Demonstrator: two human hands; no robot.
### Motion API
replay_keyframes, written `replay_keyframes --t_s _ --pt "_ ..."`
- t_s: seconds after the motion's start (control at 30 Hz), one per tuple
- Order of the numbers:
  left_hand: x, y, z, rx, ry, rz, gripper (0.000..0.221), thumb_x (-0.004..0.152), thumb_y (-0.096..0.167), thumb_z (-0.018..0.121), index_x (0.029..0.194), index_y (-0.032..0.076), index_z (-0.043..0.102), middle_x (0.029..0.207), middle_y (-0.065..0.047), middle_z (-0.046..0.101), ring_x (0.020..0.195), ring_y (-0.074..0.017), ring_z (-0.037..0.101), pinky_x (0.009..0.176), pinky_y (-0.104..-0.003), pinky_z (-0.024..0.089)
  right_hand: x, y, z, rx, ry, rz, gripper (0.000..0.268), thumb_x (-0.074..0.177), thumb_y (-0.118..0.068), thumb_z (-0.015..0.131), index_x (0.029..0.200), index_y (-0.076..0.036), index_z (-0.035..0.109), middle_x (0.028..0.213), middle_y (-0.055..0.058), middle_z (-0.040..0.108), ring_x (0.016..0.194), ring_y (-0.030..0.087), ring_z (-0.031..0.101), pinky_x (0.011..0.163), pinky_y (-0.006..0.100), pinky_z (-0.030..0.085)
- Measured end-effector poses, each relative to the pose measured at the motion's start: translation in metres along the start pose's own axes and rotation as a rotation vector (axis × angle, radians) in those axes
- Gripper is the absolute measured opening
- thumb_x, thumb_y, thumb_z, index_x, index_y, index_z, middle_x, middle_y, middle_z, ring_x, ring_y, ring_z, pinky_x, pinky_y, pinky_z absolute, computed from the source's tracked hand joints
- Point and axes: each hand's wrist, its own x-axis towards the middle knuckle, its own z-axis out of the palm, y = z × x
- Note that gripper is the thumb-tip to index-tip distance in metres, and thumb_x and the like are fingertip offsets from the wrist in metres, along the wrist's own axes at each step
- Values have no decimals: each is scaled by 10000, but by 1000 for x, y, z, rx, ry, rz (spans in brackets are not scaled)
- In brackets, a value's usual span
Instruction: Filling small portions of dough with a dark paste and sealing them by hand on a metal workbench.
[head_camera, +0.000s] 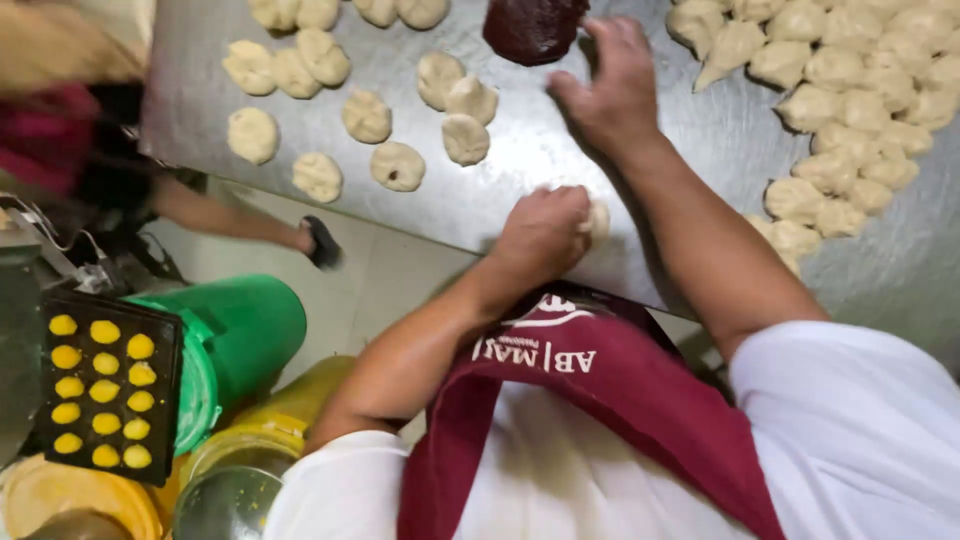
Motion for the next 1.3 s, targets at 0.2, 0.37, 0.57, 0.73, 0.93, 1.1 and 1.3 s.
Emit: replay_keyframes --t_s 0.2,0.37,0.57,0.73,0.93,1.1,1.3 --pt "2 -44 -57 -1666 -141 -1092 706 749 -92 590 1435 57 522 1333 -272 588 1090 -397 641 856 -419 586 34 10 22 -188 33 -55 291 856 -187 762 1063 -40 620 960 155 576 900 321 558 716 420 494" --pt "-2 -74 -60 -1683 -145 -984 432 844 129 726 1242 -31 680 1095 -212 727 978 -348 705 771 -429 642 16 56 -12 -135 160 -13 268 789 -56 718 1053 -55 765 878 76 749 745 199 715 705 333 568" --pt "32 -84 -77 -1913 -263 -639 347 970 251 651 1191 -12 696 1211 -176 679 1114 -279 668 877 -433 664 -36 -113 -29 10 -179 8 271 995 24 807 1260 -5 757 1248 246 734 1191 388 650 1055 478 530" --pt "18 -105 -78 -1706 -402 -445 503 936 165 745 1409 120 579 1256 -115 712 1143 -277 712 969 -438 655 -34 -155 -60 179 -425 451 479 1022 23 592 1491 -9 497 1460 182 446 1323 322 423 1103 431 338" --pt "19 -82 -54 -1719 -303 -490 521 878 -21 677 1376 100 586 1127 -154 668 954 -258 716 786 -336 668 -68 -148 -66 95 -256 237 253 975 2 772 1223 -8 728 1159 157 606 1040 290 598 927 409 522" --pt "9 -62 -51 -1681 -540 -322 1005 913 -132 653 1662 225 87 1338 -174 605 1120 -200 624 994 -340 601 -100 -105 -69 111 -210 265 407 950 36 793 1347 -19 718 1142 130 600 1007 241 622 871 311 554" --pt "13 -36 9 -629 72 -126 206 882 225 834 1066 136 805 899 24 615 735 -105 606 612 -242 559 -120 -66 -73 43 -172 197 93 943 5 805 1029 -21 827 903 113 674 828 207 619 656 312 549"
